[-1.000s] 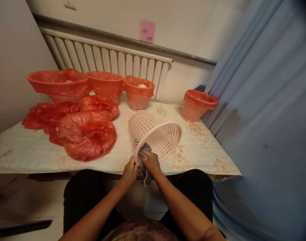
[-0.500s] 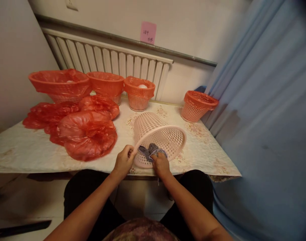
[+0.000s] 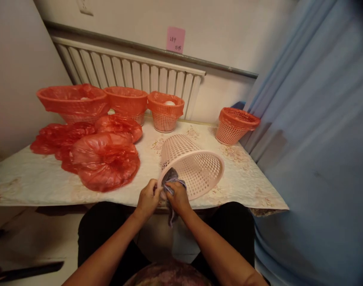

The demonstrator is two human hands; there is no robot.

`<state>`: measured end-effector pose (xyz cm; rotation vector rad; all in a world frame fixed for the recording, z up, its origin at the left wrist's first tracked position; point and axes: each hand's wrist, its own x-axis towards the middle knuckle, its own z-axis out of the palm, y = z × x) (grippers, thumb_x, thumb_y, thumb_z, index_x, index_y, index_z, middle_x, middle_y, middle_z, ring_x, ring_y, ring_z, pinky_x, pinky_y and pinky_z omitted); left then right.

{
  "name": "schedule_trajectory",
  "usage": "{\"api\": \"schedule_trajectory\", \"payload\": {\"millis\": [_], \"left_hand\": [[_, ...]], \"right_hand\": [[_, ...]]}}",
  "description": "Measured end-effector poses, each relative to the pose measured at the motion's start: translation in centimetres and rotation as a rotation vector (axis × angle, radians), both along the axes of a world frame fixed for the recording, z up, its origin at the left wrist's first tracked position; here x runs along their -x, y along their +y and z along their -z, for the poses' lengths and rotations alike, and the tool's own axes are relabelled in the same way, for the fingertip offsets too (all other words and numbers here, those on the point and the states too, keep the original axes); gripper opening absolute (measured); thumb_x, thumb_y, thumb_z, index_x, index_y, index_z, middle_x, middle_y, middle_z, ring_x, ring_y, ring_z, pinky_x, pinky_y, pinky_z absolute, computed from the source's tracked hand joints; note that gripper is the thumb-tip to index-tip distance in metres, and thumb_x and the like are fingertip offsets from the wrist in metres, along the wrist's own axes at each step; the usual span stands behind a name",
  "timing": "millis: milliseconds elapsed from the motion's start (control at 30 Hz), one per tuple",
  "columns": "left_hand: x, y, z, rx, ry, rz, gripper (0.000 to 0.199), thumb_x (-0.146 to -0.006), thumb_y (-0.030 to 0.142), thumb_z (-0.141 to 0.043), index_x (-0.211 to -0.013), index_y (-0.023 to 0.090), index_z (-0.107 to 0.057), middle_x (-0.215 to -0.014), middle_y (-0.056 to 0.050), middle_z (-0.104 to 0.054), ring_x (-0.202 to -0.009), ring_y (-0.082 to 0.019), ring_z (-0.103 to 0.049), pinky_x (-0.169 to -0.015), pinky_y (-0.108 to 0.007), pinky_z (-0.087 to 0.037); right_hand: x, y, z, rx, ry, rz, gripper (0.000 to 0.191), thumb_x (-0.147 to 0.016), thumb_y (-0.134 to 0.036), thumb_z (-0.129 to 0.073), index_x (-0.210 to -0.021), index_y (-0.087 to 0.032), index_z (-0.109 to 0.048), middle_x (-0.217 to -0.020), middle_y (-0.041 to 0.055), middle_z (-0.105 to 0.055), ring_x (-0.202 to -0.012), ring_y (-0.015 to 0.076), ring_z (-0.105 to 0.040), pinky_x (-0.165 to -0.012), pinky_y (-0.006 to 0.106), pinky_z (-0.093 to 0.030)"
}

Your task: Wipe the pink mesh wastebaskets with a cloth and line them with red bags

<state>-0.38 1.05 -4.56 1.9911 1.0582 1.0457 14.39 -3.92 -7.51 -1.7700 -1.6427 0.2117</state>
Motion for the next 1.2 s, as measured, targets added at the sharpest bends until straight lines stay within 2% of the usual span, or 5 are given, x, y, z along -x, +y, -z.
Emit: {"api": "schedule_trajectory", "payload": {"millis": [200, 567, 733, 967, 1200], "left_hand": [[1.1, 0.7, -4.4, -0.174, 0.12, 0.037, 0.007, -0.084, 0.029, -0.051, -0.086, 0.022, -0.05, -0.072, 0.002, -0.059, -0.067, -0.016, -0.058, -0.064, -0.025, -0.041], [0.0, -1.8, 3.9, 0.066, 0.064, -0.095, 0.013, -0.081, 0.031, -0.05, -0.084, 0.023, -0.04, -0.066, 0.004, -0.053, -0.06, -0.017, -0.056, -0.056, -0.026, -0.042], [0.6, -0.5, 2.1, -0.022, 0.074, -0.101, 0.015, -0.084, 0.034, -0.049, -0.078, 0.023, -0.041, -0.061, 0.006, -0.044, -0.055, -0.014, -0.048, -0.055, -0.025, -0.037], [0.7, 0.8, -2.4, -0.203, 0.136, 0.023, 0.012, -0.087, 0.032, -0.048, -0.081, 0.021, -0.048, -0.068, 0.004, -0.047, -0.062, -0.014, -0.047, -0.06, -0.025, -0.036], [-1.2, -1.7, 2.9, 0.1, 0.049, -0.002, 0.011, -0.082, 0.032, -0.05, -0.084, 0.021, -0.048, -0.07, 0.003, -0.052, -0.065, -0.016, -0.053, -0.063, -0.028, -0.044]], "right_hand": [[-3.9, -2.7, 1.2, 0.269, -0.45, 0.018, 0.033, -0.082, -0.018, -0.052, -0.111, -0.026, -0.066, -0.101, 0.0097, -0.057, -0.097, 0.0223, -0.05, -0.081, 0.031, -0.041], [0.0, 0.2, 2.1, 0.13, 0.078, 0.115, 0.035, -0.079, -0.015, -0.051, -0.11, -0.021, -0.066, -0.105, 0.005, -0.067, -0.098, 0.0172, -0.06, -0.092, 0.028, -0.044], [1.3, -0.3, 1.4, 0.075, -0.017, 0.02, 0.037, -0.081, -0.02, -0.053, -0.117, -0.022, -0.061, -0.108, 0.0064, -0.063, -0.099, 0.0177, -0.057, -0.091, 0.029, -0.044], [-5.7, -3.3, 1.6, 0.312, -0.524, 0.028, 0.03, -0.086, -0.018, -0.046, -0.107, -0.025, -0.066, -0.1, 0.0114, -0.057, -0.095, 0.0227, -0.05, -0.079, 0.032, -0.042], [-6.4, -2.9, 2.5, 0.203, -0.216, 0.197, 0.038, -0.077, -0.013, -0.053, -0.111, -0.024, -0.066, -0.102, 0.009, -0.06, -0.098, 0.0217, -0.055, -0.088, 0.031, -0.042]]}}
